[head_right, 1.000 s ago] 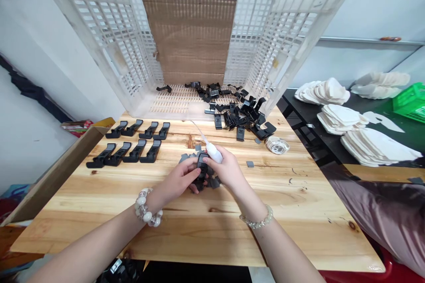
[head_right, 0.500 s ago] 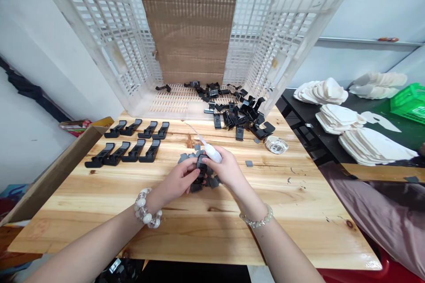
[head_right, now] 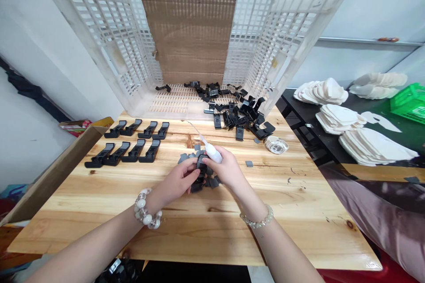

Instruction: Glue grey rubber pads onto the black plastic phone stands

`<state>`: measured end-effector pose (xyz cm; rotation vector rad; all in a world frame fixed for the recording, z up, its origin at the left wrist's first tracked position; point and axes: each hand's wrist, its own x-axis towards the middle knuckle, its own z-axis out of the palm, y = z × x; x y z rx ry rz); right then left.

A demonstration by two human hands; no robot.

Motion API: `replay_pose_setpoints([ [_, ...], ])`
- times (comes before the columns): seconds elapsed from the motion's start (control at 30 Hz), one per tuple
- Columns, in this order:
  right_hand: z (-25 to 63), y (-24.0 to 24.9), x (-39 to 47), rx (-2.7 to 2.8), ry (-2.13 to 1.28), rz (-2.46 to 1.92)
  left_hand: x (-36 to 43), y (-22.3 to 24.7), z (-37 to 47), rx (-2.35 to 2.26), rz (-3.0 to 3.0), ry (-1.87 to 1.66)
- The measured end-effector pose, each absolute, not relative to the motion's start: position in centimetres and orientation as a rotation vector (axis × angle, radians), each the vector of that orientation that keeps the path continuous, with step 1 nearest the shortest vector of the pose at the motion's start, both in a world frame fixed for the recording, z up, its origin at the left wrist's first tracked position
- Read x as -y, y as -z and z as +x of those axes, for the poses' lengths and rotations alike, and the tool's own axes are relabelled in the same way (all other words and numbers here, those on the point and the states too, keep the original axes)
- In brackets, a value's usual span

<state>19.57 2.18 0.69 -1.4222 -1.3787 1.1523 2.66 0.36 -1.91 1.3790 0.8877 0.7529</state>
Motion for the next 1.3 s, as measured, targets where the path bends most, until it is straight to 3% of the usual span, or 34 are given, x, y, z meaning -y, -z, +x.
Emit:
replay_pose_setpoints([
  [1.3,19.2,-1.3,-1.5,1.347,-1.22,-1.355,0.0,0.0,3.0,-0.834,1.177,-0.704],
])
